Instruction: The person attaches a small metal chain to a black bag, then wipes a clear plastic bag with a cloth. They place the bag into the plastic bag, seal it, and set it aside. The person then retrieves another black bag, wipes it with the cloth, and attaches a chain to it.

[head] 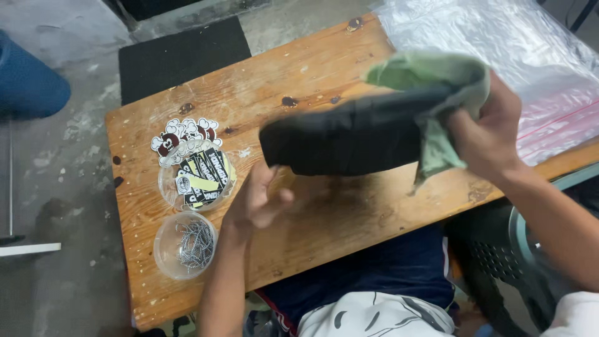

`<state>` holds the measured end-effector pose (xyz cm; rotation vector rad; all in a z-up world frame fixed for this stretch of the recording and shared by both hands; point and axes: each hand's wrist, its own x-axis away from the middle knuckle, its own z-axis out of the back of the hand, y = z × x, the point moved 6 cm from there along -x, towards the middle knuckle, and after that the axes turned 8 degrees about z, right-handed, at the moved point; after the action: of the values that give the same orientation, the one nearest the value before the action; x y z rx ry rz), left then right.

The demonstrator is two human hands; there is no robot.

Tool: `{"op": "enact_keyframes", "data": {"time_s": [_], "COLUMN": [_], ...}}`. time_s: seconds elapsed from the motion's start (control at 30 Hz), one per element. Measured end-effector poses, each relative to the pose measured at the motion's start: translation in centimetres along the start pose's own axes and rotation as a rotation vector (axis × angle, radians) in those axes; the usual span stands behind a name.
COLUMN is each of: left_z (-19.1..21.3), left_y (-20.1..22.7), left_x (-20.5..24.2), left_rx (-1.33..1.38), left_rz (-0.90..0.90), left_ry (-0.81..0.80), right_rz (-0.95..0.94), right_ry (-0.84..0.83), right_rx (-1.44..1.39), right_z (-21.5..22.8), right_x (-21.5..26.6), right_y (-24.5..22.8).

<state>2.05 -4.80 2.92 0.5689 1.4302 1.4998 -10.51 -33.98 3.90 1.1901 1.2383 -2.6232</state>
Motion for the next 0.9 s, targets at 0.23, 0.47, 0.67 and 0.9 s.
{"op": "enact_keyframes", "data": {"time_s": [0.23, 0.47, 0.67, 0.9], "left_z": [0.4, 1.0, -0.3, -1.2], "left_y": [-2.2, -14.8, -13.4, -12.3], "left_x": [-3.0, -1.7, -1.9, -1.9], "left_rx": [0.023, -0.518, -1.058, -1.134], "left_rz": [0.221, 0.433, 0.169, 0.220], "left_ry": [0.443, 0.480, 0.522, 0.354], "right_rz": [-0.542, -0.594, 0.083, 0.493], "right_ry": [-0.091, -0.319, -0.445, -0.673], "right_rx": [-0.144, 0.270, 0.596, 0.711], "right_z": [-4.4, -10.0, -14.0, -23.8], "right_x": [-5.1, -0.7, -3.2, -3.8], "right_y": [3.5, 13.9, 7.2, 6.0]}}
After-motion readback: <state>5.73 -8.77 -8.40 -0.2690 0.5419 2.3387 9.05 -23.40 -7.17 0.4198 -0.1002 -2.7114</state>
